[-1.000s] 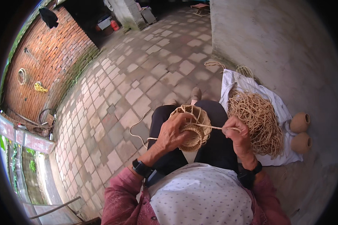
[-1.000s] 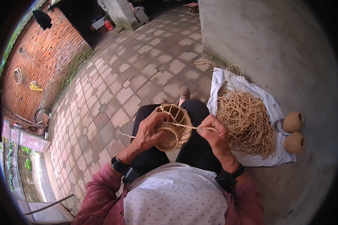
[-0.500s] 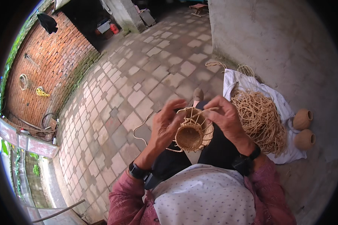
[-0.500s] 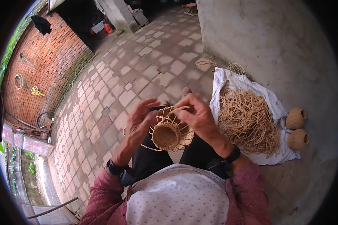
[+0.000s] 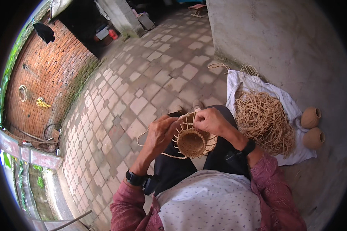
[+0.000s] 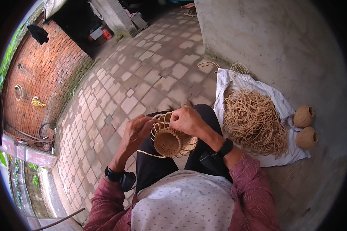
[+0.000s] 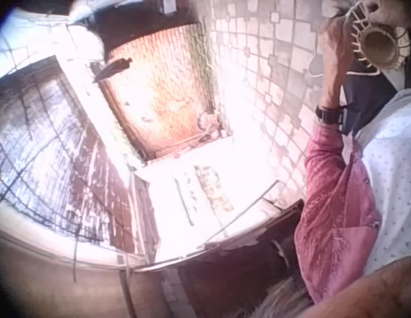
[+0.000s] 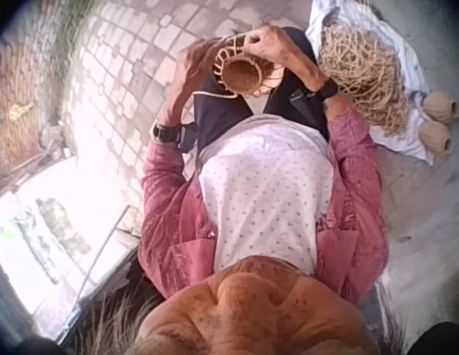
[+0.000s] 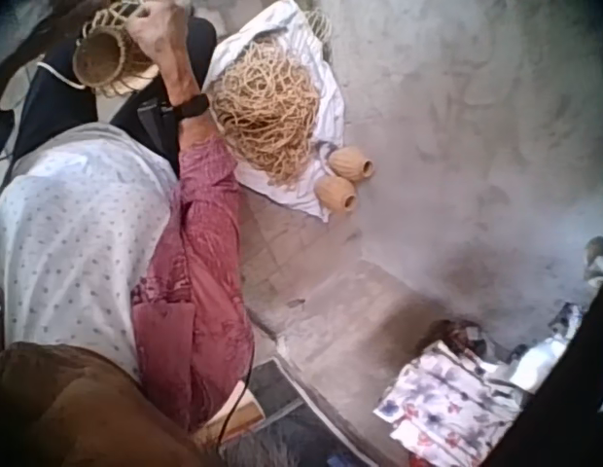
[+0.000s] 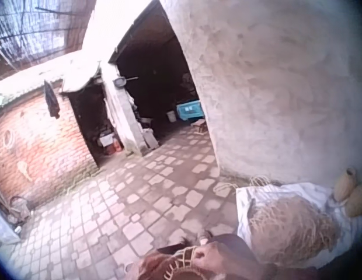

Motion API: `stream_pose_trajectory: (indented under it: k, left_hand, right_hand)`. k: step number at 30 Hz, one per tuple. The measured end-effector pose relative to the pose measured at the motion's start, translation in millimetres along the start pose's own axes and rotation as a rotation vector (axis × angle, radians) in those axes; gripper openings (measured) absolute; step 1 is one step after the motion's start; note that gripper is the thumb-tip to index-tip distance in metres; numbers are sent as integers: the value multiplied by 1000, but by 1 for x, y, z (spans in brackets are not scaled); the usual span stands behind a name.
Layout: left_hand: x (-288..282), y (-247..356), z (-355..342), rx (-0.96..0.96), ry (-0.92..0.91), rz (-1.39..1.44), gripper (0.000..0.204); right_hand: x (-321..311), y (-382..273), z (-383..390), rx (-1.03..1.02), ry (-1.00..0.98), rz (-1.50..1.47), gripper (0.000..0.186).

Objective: The recorder is weaving a small decorative basket or container using strips of wood or bamboo.

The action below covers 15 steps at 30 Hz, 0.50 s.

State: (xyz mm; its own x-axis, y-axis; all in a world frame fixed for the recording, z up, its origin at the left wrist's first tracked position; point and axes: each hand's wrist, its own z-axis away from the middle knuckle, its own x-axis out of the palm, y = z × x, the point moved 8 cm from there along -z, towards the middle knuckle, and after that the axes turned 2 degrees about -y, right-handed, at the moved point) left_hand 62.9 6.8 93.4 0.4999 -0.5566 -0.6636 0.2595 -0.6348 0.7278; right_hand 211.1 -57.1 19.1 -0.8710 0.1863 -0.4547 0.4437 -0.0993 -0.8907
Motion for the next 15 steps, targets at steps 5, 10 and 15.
stream_pose_trajectory:
  k: [5,10,15]
  left_hand:
    - [7,7,-3,116,-65,-148,16]
    - [11,13,-13,96,-102,-203,15]
    - [23,0,-20,15,-184,-320,14]
  right_hand:
    - [-6,2,7,-25,194,-81,14]
    - [-7,10,6,-46,191,-123,14]
    - [-4,8,6,-4,130,-141,13]
